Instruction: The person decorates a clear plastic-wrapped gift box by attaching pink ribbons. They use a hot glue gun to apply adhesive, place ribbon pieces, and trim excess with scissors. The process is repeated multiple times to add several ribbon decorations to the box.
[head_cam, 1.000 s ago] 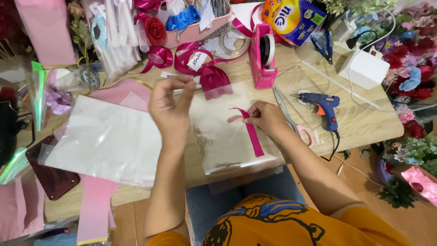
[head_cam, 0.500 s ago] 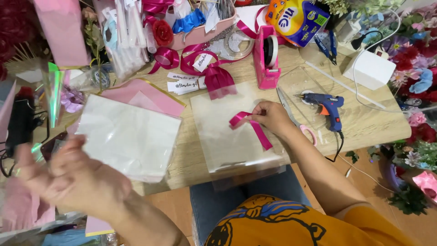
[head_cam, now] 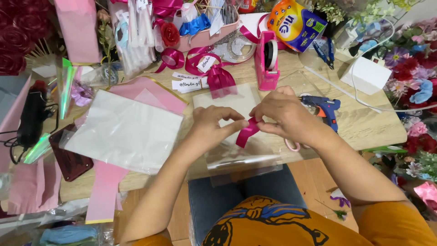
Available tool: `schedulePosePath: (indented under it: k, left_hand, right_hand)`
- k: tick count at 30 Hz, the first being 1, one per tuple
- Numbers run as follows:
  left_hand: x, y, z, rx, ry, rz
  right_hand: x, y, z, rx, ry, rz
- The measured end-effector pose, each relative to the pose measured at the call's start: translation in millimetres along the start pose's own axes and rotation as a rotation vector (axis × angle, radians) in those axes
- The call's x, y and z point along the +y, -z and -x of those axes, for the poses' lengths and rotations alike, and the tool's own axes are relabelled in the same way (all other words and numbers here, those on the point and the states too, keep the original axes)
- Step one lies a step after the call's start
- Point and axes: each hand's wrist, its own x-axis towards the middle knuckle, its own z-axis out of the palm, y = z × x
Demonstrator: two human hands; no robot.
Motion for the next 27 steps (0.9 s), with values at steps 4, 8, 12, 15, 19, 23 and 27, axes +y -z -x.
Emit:
schedulePosePath:
  k: [4, 8, 12, 15, 19, 23, 27]
  left_hand:
    - [-17, -20, 1, 0.01, 0.047, 0.143]
    - [-24, 2, 12, 0.34, 0.021, 0.489]
    - [-46, 87, 66, 0.842, -0.114, 0.559]
    - [-62, 132, 131, 1.141, -0.203, 0.561]
    - [-112, 129, 189, 1.37, -0.118, 0.606]
    - [-114, 95, 208, 1.218, -0.149, 0.557]
    - [-105, 61, 189, 1.148, -0.077, 0.538]
  right_hand:
    - [-5, 2, 4, 0.027, 0.048, 0.005]
    - [-8, 6, 10, 0.011, 0.058, 0.0]
    - [-5, 16, 20, -0.067, 0.043, -0.027]
    - [7, 16, 34, -0.03, 0.017, -0.024]
    - [11, 18, 41, -0.026, 0.003, -0.063]
    - [14, 10, 43, 0.003, -0.023, -0.06]
    - [12, 4, 42, 0.007, -0.036, -0.05]
